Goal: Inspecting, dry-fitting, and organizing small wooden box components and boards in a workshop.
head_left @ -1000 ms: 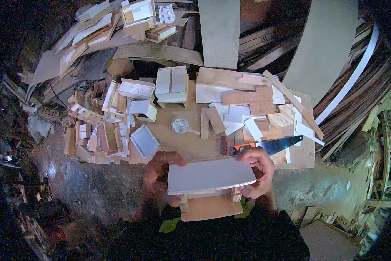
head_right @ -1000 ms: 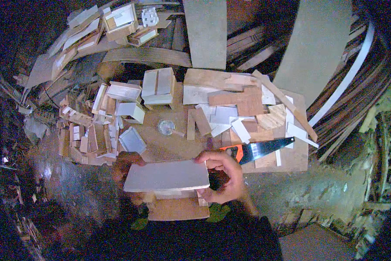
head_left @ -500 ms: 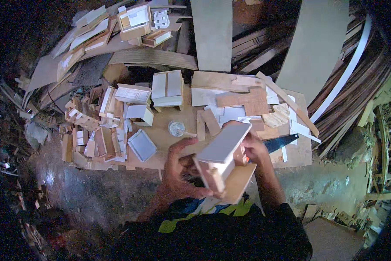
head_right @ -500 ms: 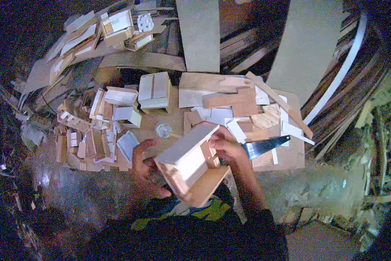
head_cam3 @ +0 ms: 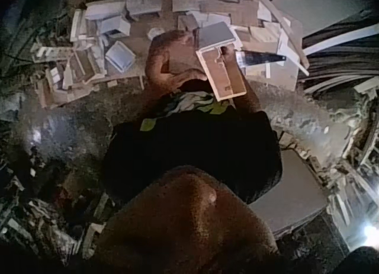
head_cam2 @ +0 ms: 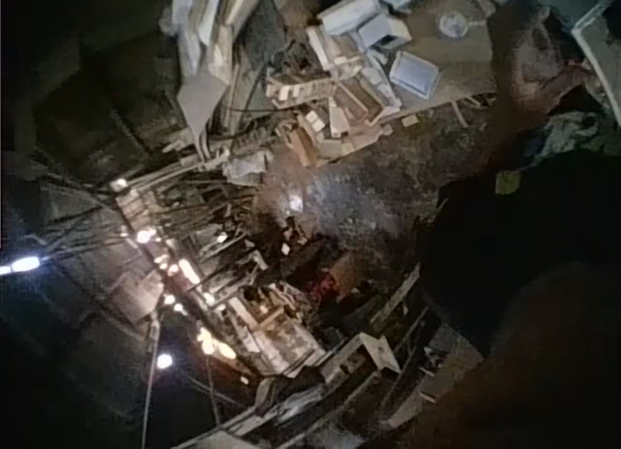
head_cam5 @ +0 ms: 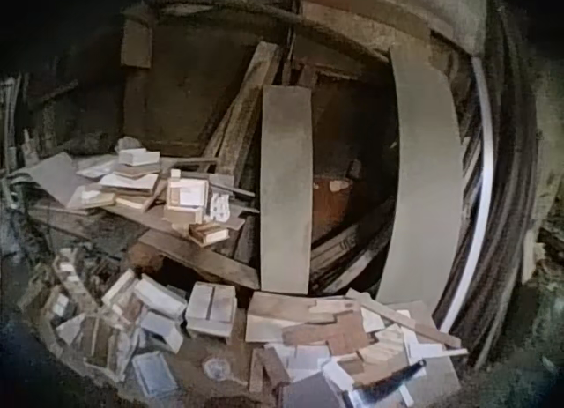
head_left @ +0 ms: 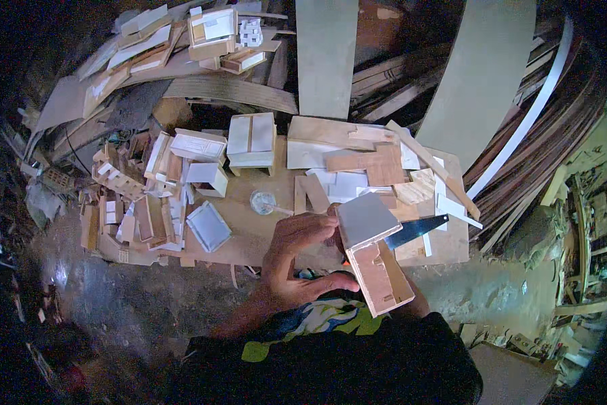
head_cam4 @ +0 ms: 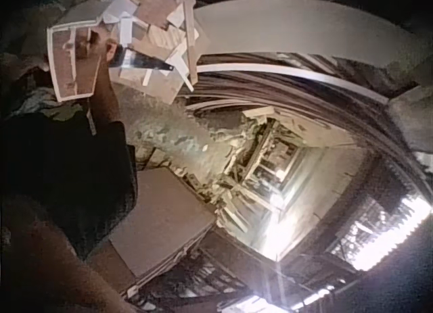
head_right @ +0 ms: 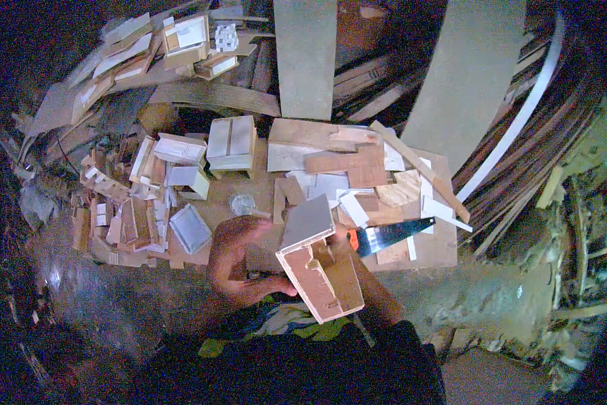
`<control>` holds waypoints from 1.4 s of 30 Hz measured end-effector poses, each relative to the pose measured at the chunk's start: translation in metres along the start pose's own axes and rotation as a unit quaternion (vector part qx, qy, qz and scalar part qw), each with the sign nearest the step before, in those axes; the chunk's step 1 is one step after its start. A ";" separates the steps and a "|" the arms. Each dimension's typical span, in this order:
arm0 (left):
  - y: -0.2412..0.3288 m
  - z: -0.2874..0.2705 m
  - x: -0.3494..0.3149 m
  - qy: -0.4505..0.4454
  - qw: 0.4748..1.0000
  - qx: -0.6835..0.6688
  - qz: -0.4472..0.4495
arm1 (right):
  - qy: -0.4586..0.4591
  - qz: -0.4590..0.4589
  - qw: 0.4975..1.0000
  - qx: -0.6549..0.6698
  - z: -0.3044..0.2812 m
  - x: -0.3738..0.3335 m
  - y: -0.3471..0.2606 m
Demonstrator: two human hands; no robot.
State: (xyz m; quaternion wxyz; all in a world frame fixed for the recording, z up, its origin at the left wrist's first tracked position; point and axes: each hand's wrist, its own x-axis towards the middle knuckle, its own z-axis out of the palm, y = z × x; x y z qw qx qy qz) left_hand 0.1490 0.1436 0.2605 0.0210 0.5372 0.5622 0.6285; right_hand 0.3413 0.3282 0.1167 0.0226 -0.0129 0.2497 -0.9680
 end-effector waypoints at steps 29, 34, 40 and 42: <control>0.009 0.002 -0.021 -0.013 0.993 -0.108 -0.056 | -0.144 0.143 0.979 0.025 0.073 0.109 -0.035; 0.000 0.009 -0.027 0.038 0.992 -0.116 -0.037 | -0.174 0.167 0.970 0.032 0.078 0.101 -0.045; -0.003 0.011 -0.014 -0.008 0.998 -0.057 0.024 | -0.204 0.179 0.962 0.036 0.092 0.091 -0.053; -0.009 0.013 -0.019 -0.008 0.999 -0.042 0.023 | -0.222 0.192 0.955 0.042 0.090 0.099 -0.052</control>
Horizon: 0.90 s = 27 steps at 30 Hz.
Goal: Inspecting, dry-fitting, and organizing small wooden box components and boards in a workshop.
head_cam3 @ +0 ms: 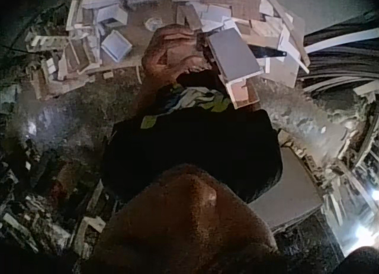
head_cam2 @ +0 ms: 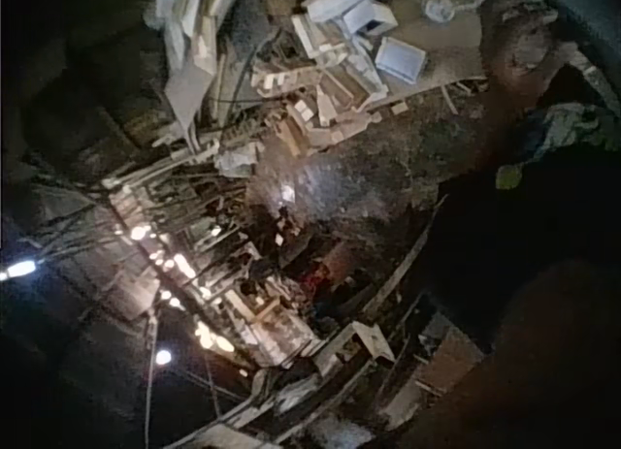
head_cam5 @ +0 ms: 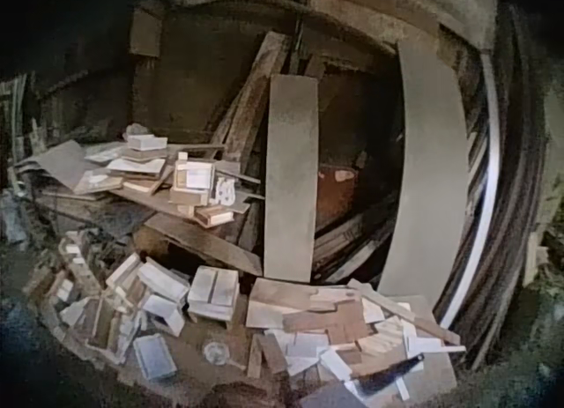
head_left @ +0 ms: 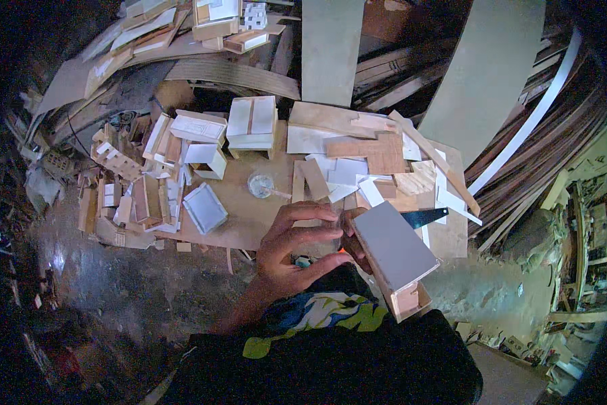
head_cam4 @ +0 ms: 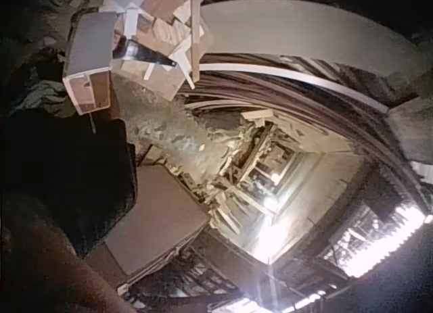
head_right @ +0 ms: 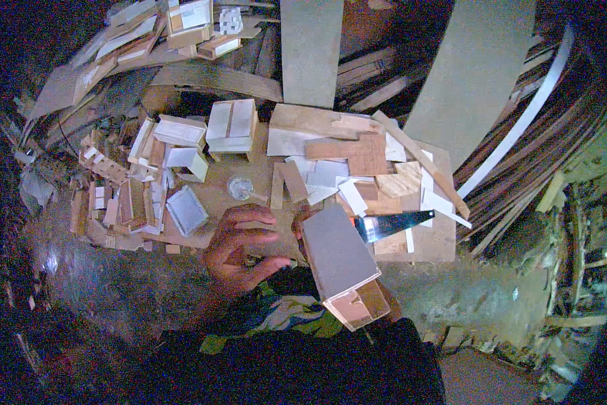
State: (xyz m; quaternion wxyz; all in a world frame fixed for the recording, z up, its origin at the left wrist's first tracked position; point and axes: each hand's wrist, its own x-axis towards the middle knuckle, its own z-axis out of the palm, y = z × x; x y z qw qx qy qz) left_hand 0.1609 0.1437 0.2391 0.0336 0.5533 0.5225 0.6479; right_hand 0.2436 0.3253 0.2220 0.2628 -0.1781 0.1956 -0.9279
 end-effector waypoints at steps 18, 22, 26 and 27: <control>-0.005 0.015 0.013 -0.088 0.988 0.118 0.054 | 0.041 -0.074 0.996 -0.032 -0.005 -0.013 0.014; -0.010 0.008 0.006 -0.077 0.985 0.142 0.054 | 0.065 -0.097 0.992 -0.037 -0.025 -0.003 0.016; -0.018 0.010 0.009 -0.075 0.988 0.130 0.022 | 0.114 -0.140 0.982 -0.053 -0.033 -0.005 0.025; -0.022 0.008 0.007 -0.074 0.988 0.134 0.020 | 0.120 -0.145 0.981 -0.054 -0.036 -0.005 0.031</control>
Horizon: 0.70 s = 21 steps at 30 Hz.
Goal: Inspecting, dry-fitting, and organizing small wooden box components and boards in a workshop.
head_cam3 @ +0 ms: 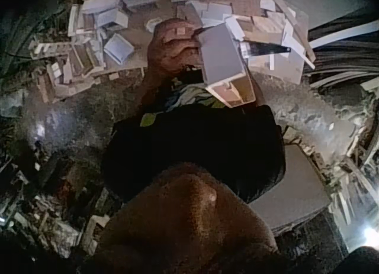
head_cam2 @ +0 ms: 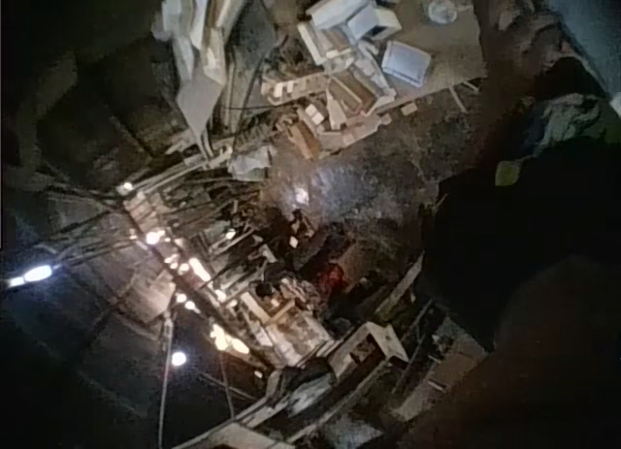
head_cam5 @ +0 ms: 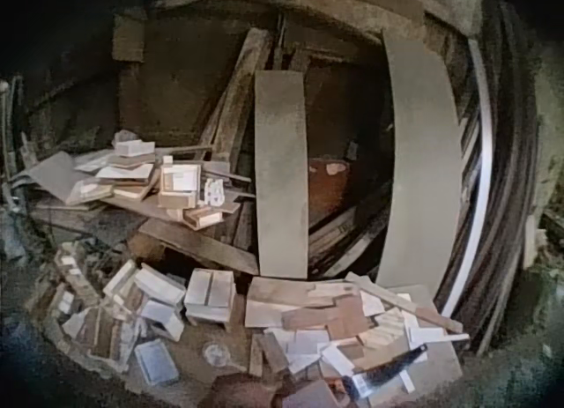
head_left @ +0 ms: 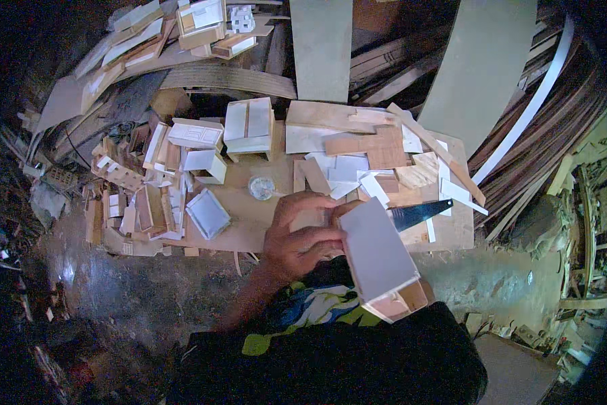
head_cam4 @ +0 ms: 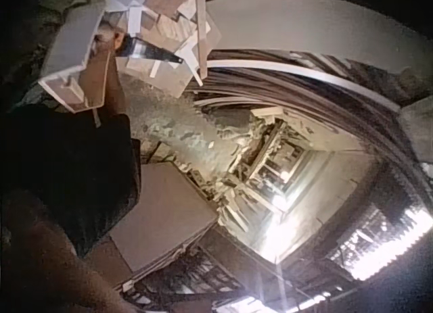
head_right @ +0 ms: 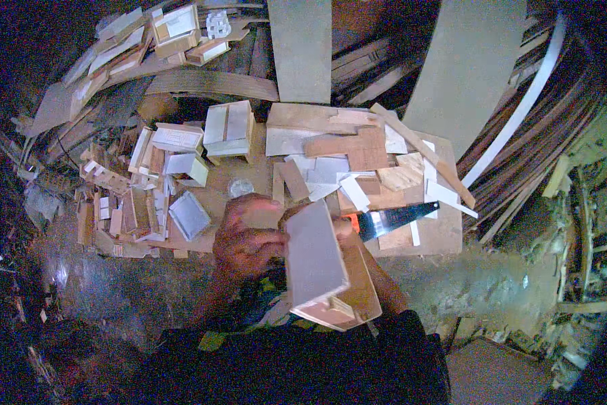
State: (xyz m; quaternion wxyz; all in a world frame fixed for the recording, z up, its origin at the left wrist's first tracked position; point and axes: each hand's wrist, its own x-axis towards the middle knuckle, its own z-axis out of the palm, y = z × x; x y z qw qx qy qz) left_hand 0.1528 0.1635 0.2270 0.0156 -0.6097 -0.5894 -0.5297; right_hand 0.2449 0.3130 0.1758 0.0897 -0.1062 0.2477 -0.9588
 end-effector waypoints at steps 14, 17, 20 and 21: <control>-0.017 -0.006 -0.009 0.095 0.994 0.015 -0.051 | 0.170 -0.072 0.979 -0.084 -0.020 -0.009 0.030; -0.040 -0.007 -0.016 0.106 0.993 -0.009 -0.042 | 0.203 -0.058 0.938 -0.276 -0.033 -0.001 0.013; -0.017 -0.004 -0.010 0.151 0.965 0.032 -0.211 | 0.265 -0.125 0.911 -0.290 -0.061 -0.016 0.026; -0.016 -0.005 -0.011 0.153 0.965 0.035 -0.210 | 0.348 -0.089 0.921 -0.151 -0.079 -0.017 0.030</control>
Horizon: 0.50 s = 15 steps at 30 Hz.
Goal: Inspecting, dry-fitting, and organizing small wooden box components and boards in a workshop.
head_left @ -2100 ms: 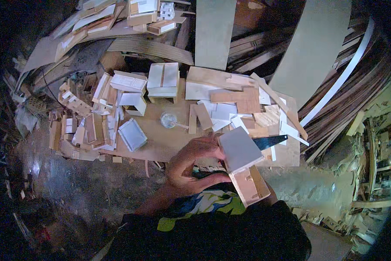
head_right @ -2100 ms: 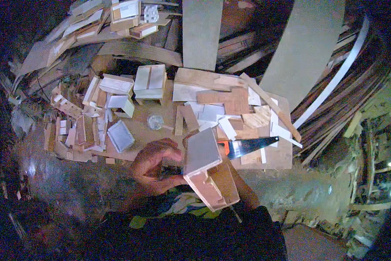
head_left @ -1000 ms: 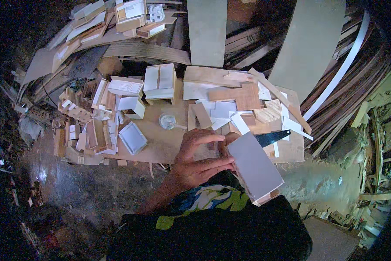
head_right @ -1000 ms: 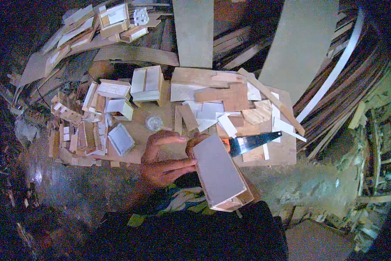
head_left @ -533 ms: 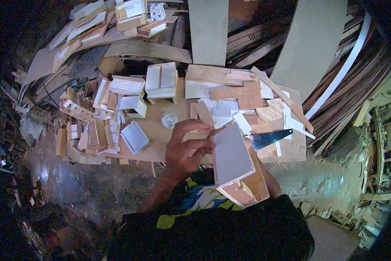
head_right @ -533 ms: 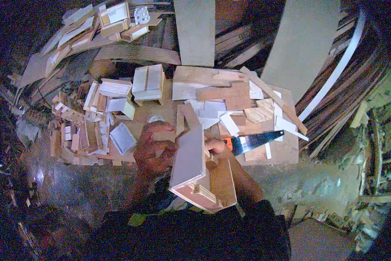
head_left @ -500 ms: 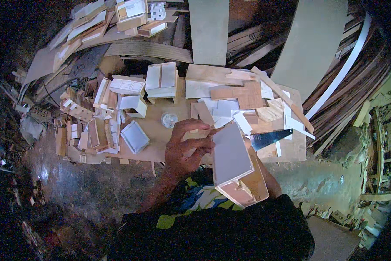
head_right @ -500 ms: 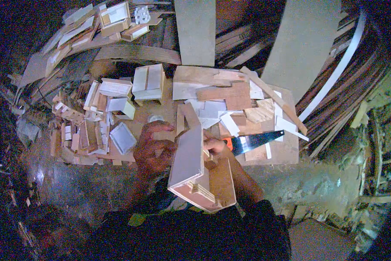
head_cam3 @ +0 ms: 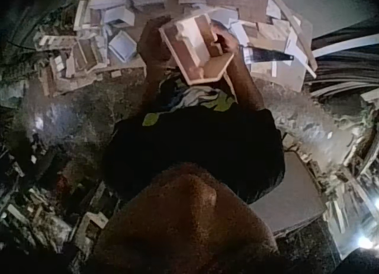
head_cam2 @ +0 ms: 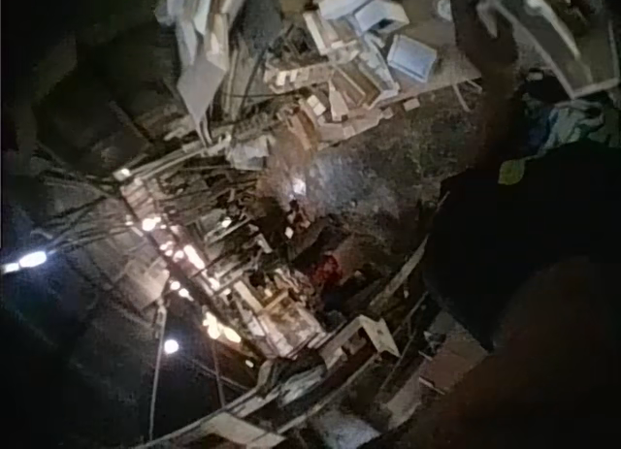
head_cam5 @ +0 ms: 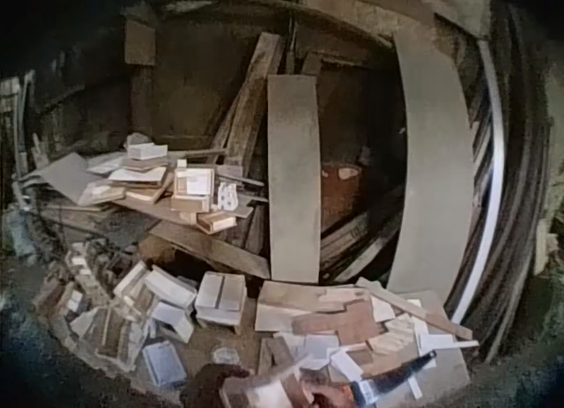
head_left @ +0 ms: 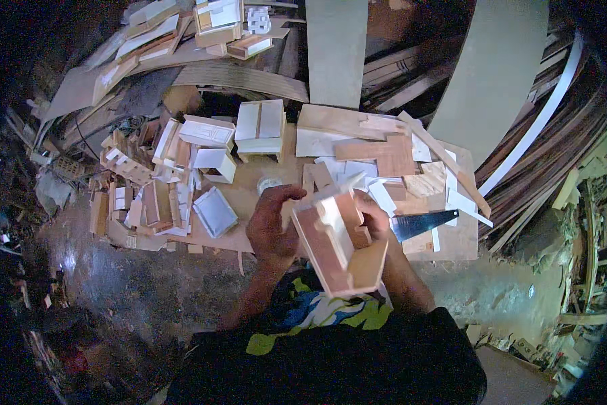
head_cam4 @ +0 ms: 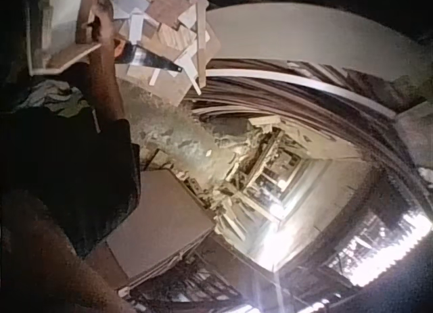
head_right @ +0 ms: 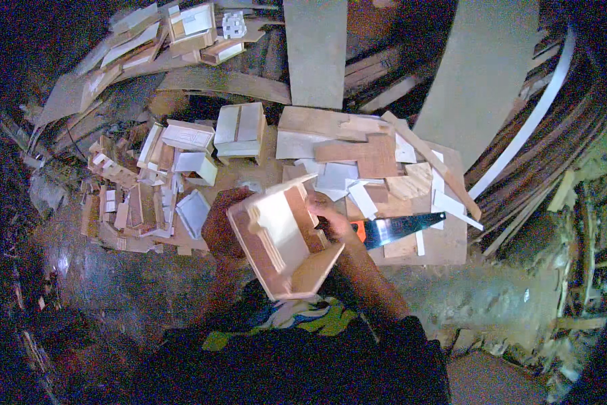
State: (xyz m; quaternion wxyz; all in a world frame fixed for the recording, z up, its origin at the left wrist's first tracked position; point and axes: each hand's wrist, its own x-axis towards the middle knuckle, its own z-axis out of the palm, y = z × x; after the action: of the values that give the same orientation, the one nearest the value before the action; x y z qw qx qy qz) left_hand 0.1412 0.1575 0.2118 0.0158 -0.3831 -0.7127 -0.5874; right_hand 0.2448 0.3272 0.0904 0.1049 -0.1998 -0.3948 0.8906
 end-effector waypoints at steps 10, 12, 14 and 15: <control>-0.009 -0.023 0.008 -0.095 0.936 -0.306 -0.147 | 0.014 -0.104 0.990 -0.098 0.075 -0.039 -0.055; -0.006 -0.029 0.010 -0.119 0.927 -0.305 -0.182 | 0.022 -0.150 0.981 -0.125 0.074 -0.044 -0.054; -0.010 -0.032 0.012 -0.146 0.915 -0.305 -0.220 | 0.038 -0.152 0.979 -0.133 0.080 -0.050 -0.056; -0.014 -0.033 0.012 -0.147 0.909 -0.321 -0.222 | 0.040 -0.157 0.976 -0.146 0.088 -0.054 -0.059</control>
State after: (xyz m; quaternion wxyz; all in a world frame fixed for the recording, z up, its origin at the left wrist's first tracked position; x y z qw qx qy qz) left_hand 0.1112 0.1356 0.2164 -0.3442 -0.2813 -0.5466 -0.7097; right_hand 0.2564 0.2899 0.2023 0.2289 -0.1836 -0.5429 0.7869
